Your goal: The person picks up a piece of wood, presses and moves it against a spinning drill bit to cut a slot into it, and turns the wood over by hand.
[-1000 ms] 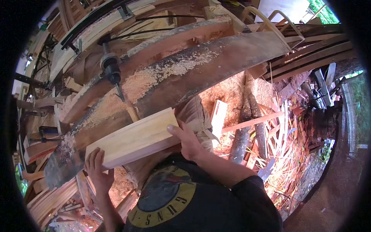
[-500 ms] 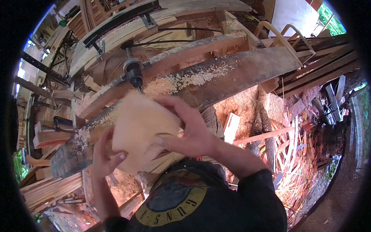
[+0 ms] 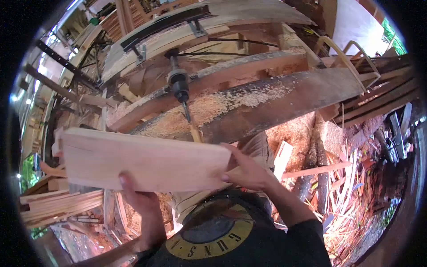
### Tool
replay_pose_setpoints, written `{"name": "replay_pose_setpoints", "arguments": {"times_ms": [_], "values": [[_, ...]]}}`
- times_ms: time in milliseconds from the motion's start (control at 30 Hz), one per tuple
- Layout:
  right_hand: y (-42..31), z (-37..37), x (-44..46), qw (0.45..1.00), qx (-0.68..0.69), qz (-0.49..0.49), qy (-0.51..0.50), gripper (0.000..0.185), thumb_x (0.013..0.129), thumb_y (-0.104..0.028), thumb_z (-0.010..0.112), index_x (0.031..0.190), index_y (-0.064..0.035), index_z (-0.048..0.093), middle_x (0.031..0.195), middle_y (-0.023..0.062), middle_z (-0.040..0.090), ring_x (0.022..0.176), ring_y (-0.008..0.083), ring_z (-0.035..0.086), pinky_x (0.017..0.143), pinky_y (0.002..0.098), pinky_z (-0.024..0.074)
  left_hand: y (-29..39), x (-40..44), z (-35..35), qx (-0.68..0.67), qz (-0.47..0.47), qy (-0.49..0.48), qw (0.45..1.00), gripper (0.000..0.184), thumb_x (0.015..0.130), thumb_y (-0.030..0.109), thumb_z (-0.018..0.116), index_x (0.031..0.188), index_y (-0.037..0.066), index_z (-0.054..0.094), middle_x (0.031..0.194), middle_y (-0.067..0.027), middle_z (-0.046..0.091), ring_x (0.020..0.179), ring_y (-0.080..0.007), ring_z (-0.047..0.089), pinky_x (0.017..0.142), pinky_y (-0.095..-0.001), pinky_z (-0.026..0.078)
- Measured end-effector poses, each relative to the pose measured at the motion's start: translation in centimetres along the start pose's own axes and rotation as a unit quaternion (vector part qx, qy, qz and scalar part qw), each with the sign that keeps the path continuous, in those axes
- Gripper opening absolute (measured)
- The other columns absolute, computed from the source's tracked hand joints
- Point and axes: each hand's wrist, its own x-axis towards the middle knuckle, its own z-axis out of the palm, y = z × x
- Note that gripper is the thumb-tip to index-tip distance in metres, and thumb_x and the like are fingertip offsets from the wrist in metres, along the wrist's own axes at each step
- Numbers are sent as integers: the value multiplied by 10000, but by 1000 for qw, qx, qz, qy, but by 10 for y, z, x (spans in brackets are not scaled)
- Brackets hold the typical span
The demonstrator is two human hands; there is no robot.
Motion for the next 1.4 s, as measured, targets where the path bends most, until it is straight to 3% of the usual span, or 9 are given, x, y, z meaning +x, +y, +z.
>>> {"name": "replay_pose_setpoints", "arguments": {"times_ms": [133, 467, 600, 667, 767, 867, 1000, 1200, 1400], "values": [[47, 22, -31, 922, 357, -21, 148, 928, 862, -346, 766, 1559, 36, 286, 1543, 184, 420, 1390, 297, 448, 1165, 440, 361, -24, -18, -27, 31, -108, 15, 994, 485, 964, 147, 667, 1393, 48, 464, 1303, -126, 589, 1165, -234, 619, 962, -400, 555], [5, -32, -42, 916, 320, 13, 241, 780, 873, -187, 602, 1552, 52, 303, 1459, 197, 495, 1340, 281, 506, 1133, 391, 399, -44, -60, -4, 75, -416, -63, 904, 509, 1026, 301, 584, 1422, 20, 431, 1263, -137, 638, 1079, -278, 691, 909, -419, 601], [9, -61, -43, 917, 288, 100, 257, 693, 873, -306, 592, 1446, 53, 441, 1208, 165, 629, 1036, 255, 662, 759, 376, 585, -55, -54, -20, 85, -502, -136, 850, 501, 1021, 300, 602, 1395, 3, 449, 1283, -149, 633, 1062, -285, 695, 879, -422, 602], [9, -63, -33, 894, 277, 132, 326, 614, 885, -359, 596, 1342, 45, 525, 1024, 140, 660, 767, 221, 676, 476, 334, 524, -64, -56, -26, 94, -525, -145, 833, 491, 1008, 276, 632, 1372, -10, 469, 1271, -150, 643, 1035, -293, 702, 853, -418, 604], [16, -80, -28, 864, 284, 205, 361, 530, 904, -383, 583, 1242, 27, 587, 913, 124, 668, 637, 210, 651, 409, 314, 482, -67, -60, -30, 119, -388, -240, 882, 407, 991, 225, 659, 1276, -39, 538, 1181, -193, 673, 1026, -275, 688, 828, -374, 562], [0, -97, -15, 869, 253, 248, 346, 465, 917, -407, 580, 1156, -10, 624, 830, 101, 665, 548, 198, 621, 359, 300, 437, -52, -25, -79, 348, -57, -404, 844, 428, 914, 196, 711, 1233, -43, 556, 1169, -194, 643, 1045, -236, 642, 837, -348, 518], [2, -116, -1, 879, 223, 251, 338, 448, 923, -455, 591, 1109, -49, 622, 830, 88, 666, 557, 185, 630, 342, 293, 427, -48, 13, -83, 417, 196, -199, 865, 421, 875, 286, 664, 1142, -25, 565, 1087, -221, 592, 1023, -272, 559, 927, -405, 436], [-19, -125, 33, 901, 222, 204, 313, 523, 977, -508, 524, 1191, -35, 584, 918, 97, 677, 648, 193, 665, 417, 312, 506, -91, 45, -63, 321, 120, -284, 896, 449, 906, 392, 590, 1114, -3, 539, 1097, -230, 601, 1053, -315, 564, 994, -485, 412], [20, -133, 40, 928, 130, 129, 325, 691, 1002, -530, 517, 1424, 17, 503, 1136, 106, 669, 851, 186, 684, 578, 305, 561, -85, 47, -30, 228, -14, -172, 958, 281, 911, 277, 600, 1018, 26, 530, 1035, -186, 600, 1010, -287, 577, 978, -477, 441]]}}
